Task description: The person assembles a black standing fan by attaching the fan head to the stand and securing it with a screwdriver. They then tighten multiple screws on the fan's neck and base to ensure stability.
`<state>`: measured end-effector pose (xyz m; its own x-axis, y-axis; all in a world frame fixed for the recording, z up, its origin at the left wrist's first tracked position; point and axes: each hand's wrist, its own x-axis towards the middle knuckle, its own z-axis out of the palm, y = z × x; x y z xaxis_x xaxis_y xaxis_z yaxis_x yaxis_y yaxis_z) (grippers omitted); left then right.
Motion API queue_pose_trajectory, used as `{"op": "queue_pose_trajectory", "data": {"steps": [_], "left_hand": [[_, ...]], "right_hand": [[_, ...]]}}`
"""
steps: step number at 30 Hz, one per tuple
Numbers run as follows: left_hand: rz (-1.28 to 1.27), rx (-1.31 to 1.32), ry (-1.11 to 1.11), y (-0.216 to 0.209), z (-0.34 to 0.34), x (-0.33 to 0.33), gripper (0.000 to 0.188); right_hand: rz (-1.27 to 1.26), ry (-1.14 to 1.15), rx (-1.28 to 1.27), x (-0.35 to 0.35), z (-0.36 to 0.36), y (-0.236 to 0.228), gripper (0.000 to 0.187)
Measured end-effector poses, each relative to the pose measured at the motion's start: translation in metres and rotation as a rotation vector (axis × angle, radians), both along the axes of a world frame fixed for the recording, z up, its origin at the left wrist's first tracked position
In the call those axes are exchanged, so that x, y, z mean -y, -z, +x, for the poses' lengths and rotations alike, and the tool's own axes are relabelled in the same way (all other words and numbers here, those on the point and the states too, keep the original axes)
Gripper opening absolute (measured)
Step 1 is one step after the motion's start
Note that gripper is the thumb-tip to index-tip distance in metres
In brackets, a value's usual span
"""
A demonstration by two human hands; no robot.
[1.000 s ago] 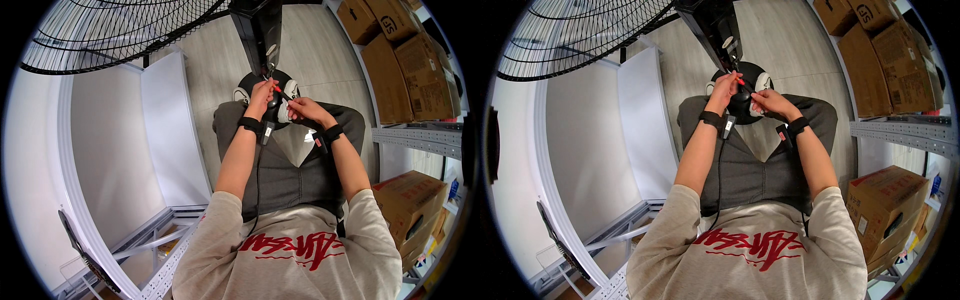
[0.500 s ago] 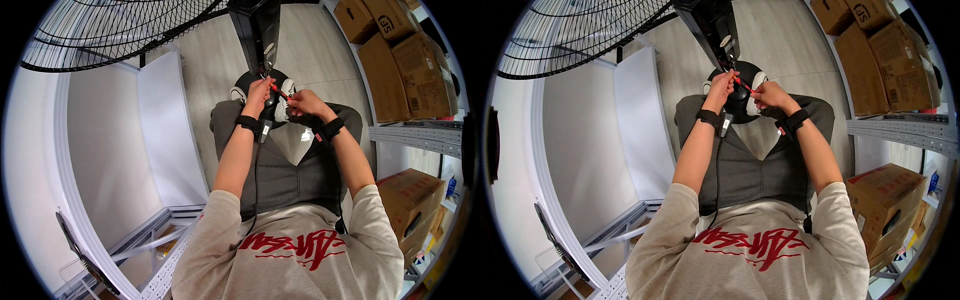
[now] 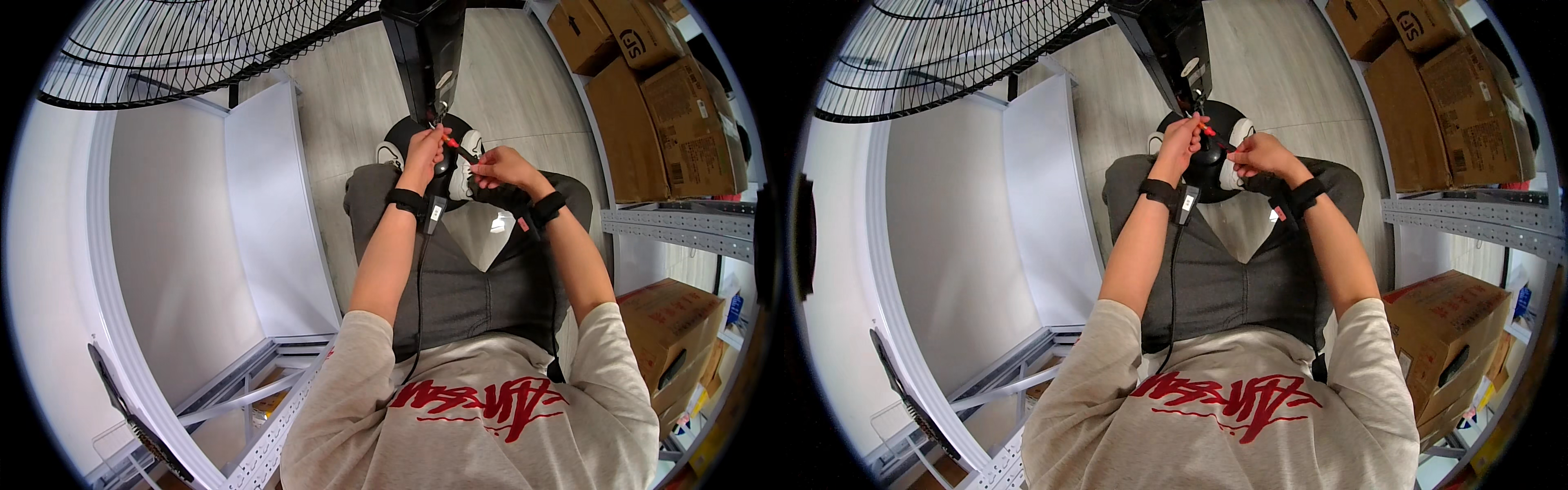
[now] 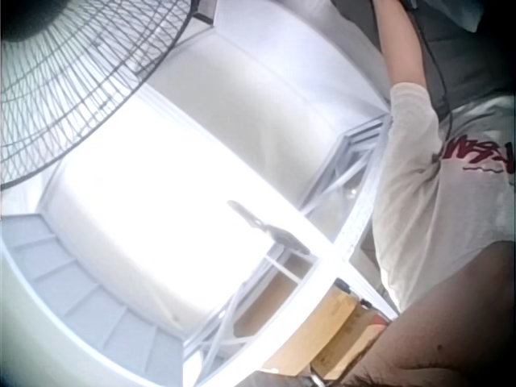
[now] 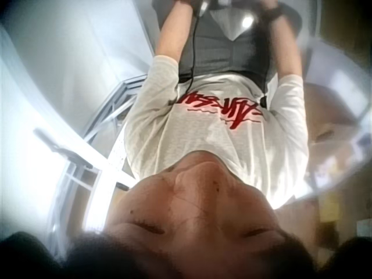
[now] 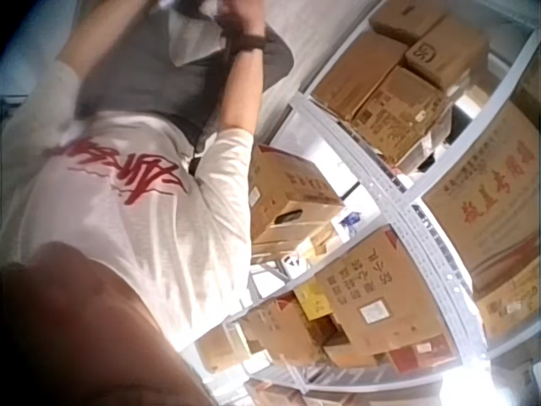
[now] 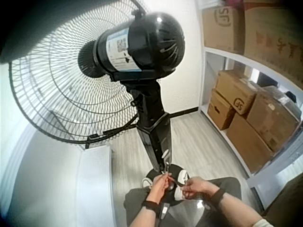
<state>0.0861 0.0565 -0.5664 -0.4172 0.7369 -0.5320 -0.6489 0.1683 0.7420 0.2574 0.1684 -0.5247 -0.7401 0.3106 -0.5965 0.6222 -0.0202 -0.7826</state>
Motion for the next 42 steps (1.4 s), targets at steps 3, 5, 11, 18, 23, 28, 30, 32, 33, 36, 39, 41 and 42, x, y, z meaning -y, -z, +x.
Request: {"op": "queue_pose_trajectory", "data": {"steps": [3,5,11,18,23,28,30,32,33,36,39,41,42], "left_hand": [[0.013,-0.009,-0.009,0.005,-0.002,0.001,0.028],[0.025,-0.009,-0.021,0.008,-0.003,0.001,0.028],[0.045,0.002,-0.028,0.009,-0.001,0.0,0.027],[-0.009,0.045,0.045,0.001,0.002,0.001,0.029],[0.024,0.043,0.048,0.008,0.001,0.001,0.029],[0.028,0.052,0.046,0.004,0.002,0.002,0.028],[0.01,0.035,0.043,0.003,0.002,0.002,0.028],[-0.007,0.021,0.051,0.0,0.002,0.002,0.028],[-0.014,0.016,0.059,-0.001,0.003,0.002,0.028],[0.003,0.021,0.068,0.002,0.002,0.003,0.028],[0.029,0.035,0.065,0.006,0.001,0.003,0.028],[0.032,0.035,0.063,0.005,0.001,0.003,0.028],[0.027,0.032,0.063,0.004,0.002,0.002,0.028]], "right_hand": [[0.493,-0.122,0.064,0.011,-0.006,-0.007,0.032],[0.658,-0.174,0.055,0.017,-0.007,-0.004,0.032],[-0.149,0.05,-0.036,0.002,0.002,0.013,0.03],[0.289,-0.058,0.026,0.006,-0.001,0.0,0.024],[0.327,-0.001,-0.01,0.01,0.002,0.011,0.026],[-0.163,0.05,-0.042,0.001,0.001,0.016,0.032],[-0.009,-0.001,-0.037,0.001,0.0,0.009,0.031],[0.28,-0.052,-0.013,0.005,0.0,0.004,0.032],[0.359,-0.066,-0.009,0.008,0.0,0.003,0.033],[0.453,-0.073,0.001,0.013,0.0,0.003,0.034],[0.152,0.013,-0.017,0.013,-0.002,0.007,0.033],[-0.189,0.09,-0.064,0.011,0.0,0.007,0.033],[-0.117,0.075,-0.076,0.009,0.002,0.009,0.037]]}}
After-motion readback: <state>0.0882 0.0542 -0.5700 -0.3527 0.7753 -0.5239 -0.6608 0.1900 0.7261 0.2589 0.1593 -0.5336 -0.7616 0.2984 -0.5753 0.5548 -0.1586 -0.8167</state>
